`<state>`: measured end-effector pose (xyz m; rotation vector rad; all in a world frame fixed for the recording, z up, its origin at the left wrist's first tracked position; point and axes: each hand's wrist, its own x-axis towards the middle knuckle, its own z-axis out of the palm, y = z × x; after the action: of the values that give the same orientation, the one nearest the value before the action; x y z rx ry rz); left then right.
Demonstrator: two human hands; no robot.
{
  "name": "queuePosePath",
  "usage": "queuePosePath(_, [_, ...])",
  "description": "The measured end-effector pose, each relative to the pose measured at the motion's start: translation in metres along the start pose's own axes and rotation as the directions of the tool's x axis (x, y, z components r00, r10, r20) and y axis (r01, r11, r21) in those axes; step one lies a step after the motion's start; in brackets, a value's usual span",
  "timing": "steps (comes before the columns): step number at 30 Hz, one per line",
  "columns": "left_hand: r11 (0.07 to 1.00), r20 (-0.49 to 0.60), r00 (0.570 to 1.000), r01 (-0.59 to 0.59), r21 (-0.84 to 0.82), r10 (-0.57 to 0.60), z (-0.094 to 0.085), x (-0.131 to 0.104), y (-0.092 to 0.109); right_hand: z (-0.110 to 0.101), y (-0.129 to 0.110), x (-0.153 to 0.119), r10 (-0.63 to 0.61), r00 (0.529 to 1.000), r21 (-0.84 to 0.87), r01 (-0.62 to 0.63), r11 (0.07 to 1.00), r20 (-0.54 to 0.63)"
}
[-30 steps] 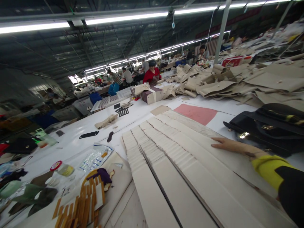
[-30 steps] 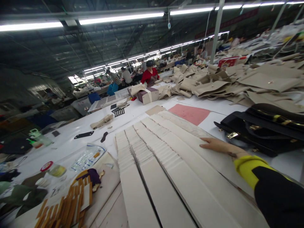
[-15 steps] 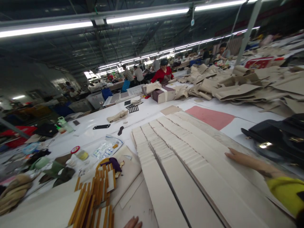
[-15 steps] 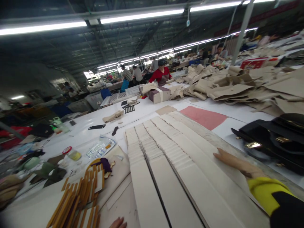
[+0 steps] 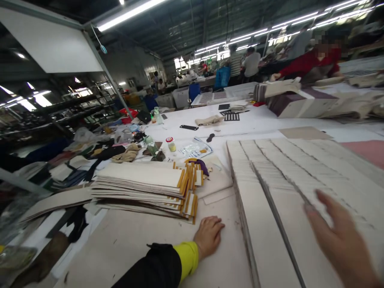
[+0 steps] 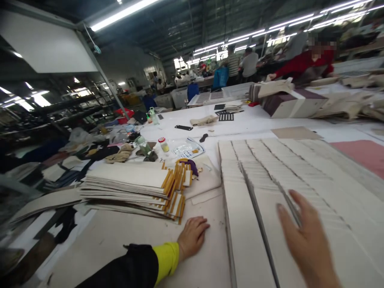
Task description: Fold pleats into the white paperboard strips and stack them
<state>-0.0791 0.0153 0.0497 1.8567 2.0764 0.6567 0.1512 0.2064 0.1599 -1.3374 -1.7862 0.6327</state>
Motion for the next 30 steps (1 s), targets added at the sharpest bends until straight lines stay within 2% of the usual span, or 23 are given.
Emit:
queuePosePath(2, [1.0,-0.005,1.0,-0.005,-0.018,0.005,0.0,0.0,0.0,0.054,-0.038,-0.052,-0.044,0.998,0.217,0.034,0.976,0.039])
queuePosePath(4, [0.999,-0.005,1.0,-0.019,-0.038,0.019,-0.001,-0.001,-0.002,0.108,-0.051,-0.101,-0.002,0.99,0.387,-0.055,0.92,0.144])
queuePosePath(5, [0.998,-0.004,1.0,-0.026,-0.048,0.026,-0.001,-0.001,-0.003,0.133,-0.05,-0.123,0.03,0.981,0.426,-0.11,0.898,0.189])
queuePosePath(7, [0.997,0.0,0.999,-0.038,-0.069,0.038,0.0,-0.001,-0.007,0.171,-0.039,-0.156,0.096,0.978,0.43,-0.169,0.887,0.186])
queuePosePath(10, [0.995,0.008,0.999,-0.037,-0.094,0.038,0.005,0.0,-0.016,0.201,-0.021,-0.181,0.083,0.983,0.429,-0.147,0.891,0.165])
queuePosePath(14, [0.989,-0.006,0.998,-0.057,-0.134,0.057,0.011,0.0,-0.025,0.213,-0.016,-0.181,0.037,0.989,0.429,-0.097,0.898,0.145])
queuePosePath(24, [0.916,-0.091,0.973,-0.229,-0.328,0.21,0.018,-0.005,-0.037,0.212,-0.013,-0.174,0.003,0.994,0.402,-0.047,0.914,0.111])
queuePosePath(27, [0.879,-0.086,0.958,-0.285,-0.382,0.273,0.01,-0.026,-0.041,0.21,-0.011,-0.176,0.029,0.99,0.416,-0.086,0.905,0.142])
queuePosePath(30, [0.847,-0.052,0.947,-0.306,-0.435,0.316,-0.009,-0.07,-0.053,0.205,-0.018,-0.18,0.09,0.977,0.415,-0.163,0.895,0.192])
